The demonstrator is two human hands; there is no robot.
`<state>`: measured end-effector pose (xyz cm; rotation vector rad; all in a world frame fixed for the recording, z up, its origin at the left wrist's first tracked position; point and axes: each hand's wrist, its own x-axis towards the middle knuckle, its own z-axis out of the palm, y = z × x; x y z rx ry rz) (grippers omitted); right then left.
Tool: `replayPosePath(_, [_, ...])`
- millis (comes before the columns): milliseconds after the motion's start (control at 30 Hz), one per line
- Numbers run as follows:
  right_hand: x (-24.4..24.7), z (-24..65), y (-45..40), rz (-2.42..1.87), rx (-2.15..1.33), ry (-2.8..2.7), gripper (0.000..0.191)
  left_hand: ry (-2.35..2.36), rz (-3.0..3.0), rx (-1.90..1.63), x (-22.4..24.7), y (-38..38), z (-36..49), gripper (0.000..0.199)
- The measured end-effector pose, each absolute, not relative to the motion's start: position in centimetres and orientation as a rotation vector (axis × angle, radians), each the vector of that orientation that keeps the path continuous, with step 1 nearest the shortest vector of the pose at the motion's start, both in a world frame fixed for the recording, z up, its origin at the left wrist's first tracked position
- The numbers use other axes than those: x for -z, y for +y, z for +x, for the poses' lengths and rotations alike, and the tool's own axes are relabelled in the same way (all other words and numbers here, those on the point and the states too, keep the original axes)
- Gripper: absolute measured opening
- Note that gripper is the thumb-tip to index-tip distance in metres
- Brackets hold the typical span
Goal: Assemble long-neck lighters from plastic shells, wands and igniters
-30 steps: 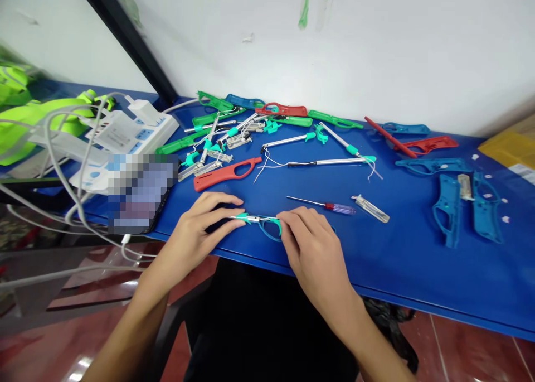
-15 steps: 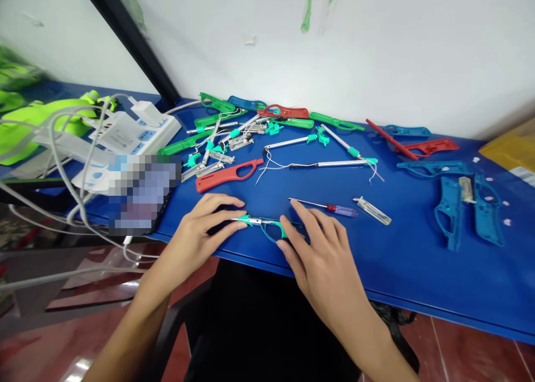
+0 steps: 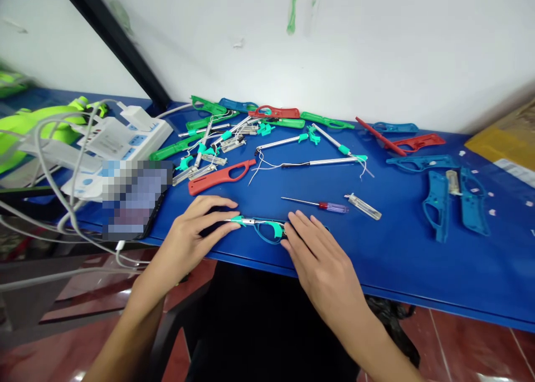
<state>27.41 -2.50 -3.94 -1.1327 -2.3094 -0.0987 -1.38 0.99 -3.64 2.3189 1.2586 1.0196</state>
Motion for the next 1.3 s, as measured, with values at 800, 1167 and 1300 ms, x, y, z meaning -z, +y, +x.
replayPosePath(800, [2.9, 30.3, -1.5, -1.117, -0.046, -2.688, 0.054, 1.26, 2.322, -0.819, 2.5, 1.0, -0.1, 0.02])
replayPosePath(1167, [2.8, 30.6, -1.6, -1.173, -0.257, -2.66, 0.075, 1.313, 2.338, -0.755, 2.4, 0.8, -1.2, 0.024])
replayPosePath(1300, [2.6, 30.6, -1.5, -1.169, -0.236, -2.654, 0.077, 1.357, 2.411, -0.694, 1.9, 0.8, -2.1, 0.03])
